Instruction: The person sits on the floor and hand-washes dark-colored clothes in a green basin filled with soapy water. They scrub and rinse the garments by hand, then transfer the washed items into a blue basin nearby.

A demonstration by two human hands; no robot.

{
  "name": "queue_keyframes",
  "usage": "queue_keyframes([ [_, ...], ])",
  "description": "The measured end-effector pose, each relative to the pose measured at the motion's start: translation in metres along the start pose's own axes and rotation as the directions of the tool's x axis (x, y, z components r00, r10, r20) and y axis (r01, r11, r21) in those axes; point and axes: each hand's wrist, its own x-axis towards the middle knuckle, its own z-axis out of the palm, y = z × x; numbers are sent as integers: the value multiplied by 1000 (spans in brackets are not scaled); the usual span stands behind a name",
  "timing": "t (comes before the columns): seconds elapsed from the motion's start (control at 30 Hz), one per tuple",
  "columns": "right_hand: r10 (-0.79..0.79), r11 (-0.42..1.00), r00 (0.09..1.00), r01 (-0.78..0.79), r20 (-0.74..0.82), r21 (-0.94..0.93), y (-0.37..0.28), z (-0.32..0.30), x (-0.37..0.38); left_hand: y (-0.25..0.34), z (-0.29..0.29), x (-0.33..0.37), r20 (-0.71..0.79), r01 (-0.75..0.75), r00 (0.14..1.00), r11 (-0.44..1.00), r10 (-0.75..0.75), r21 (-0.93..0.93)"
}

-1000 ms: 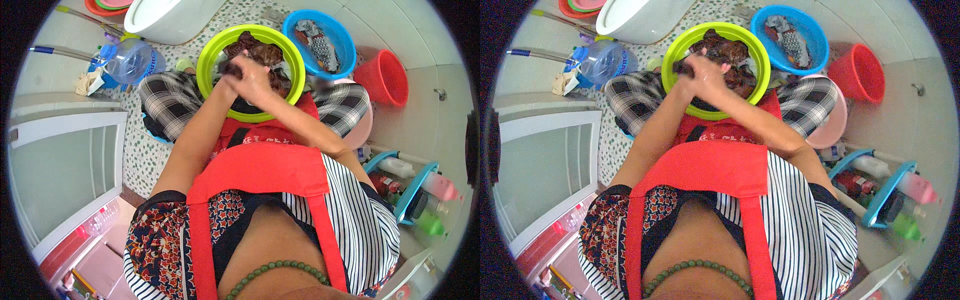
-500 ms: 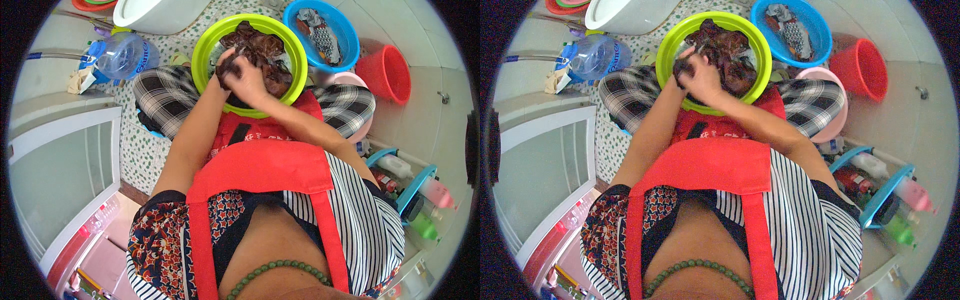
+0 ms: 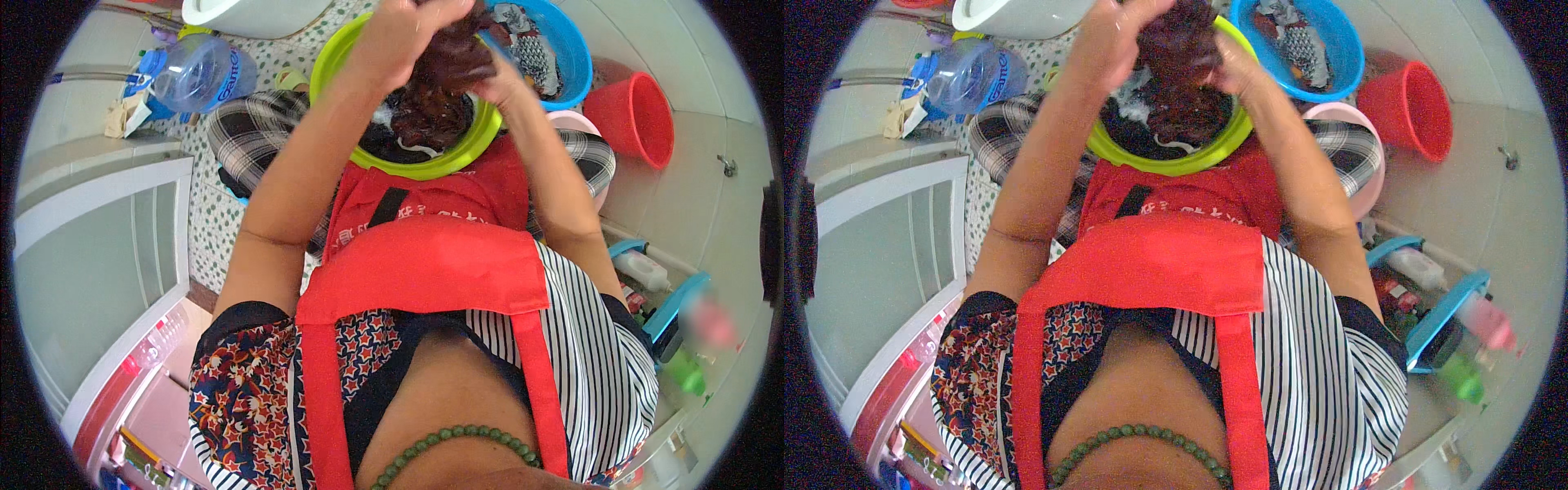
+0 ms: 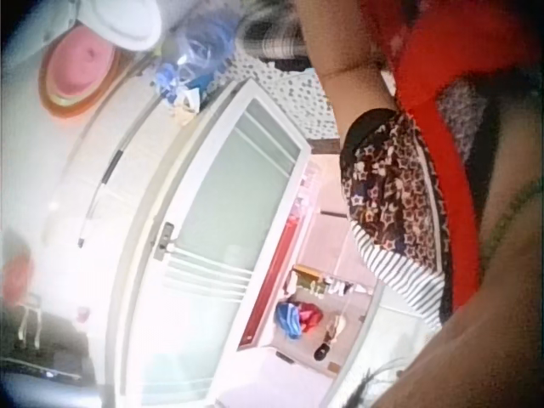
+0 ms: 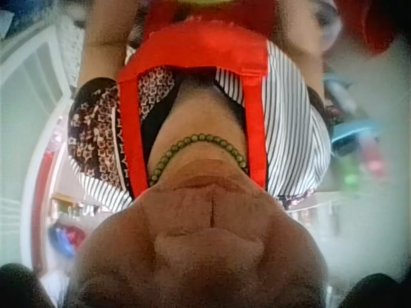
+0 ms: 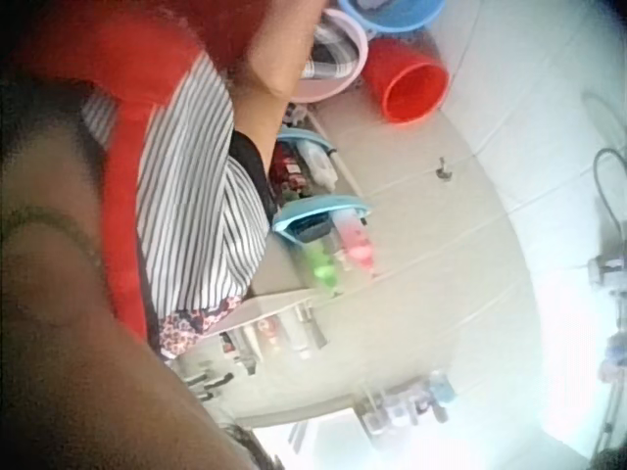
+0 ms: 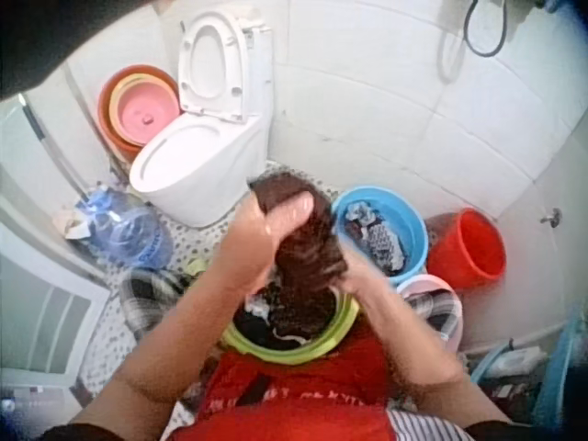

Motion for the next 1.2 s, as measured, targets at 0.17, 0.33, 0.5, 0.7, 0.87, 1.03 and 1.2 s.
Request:
queue_keyframes([
  [0.17,-175,983,971,180,162,-21,-64,60,-33,59,3,6,185,-248,946,961,267,-122],
  [0.33,-44,866,994,87,97,-493,-40,36,-34,8,-47,-15,114,246,961,967,-252,61],
  [0.5,-1,496,997,-62,-72,-866,66,-25,-1,-101,-132,-55,-93,508,852,771,-515,383],
  [0.7,-412,52,911,56,30,-997,131,-47,40,-214,-136,-70,-361,380,910,60,-202,923],
  [0.87,-378,-258,923,-29,73,-966,167,-27,40,-235,-117,-93,-262,200,912,-214,-316,956],
  [1.03,-346,-286,934,-16,87,-958,166,-36,51,-254,-139,-82,-225,196,884,-112,-411,974],
  [1.2,-232,-127,970,37,66,-991,172,-58,91,-285,-168,-53,-296,337,764,-38,-574,941],
])
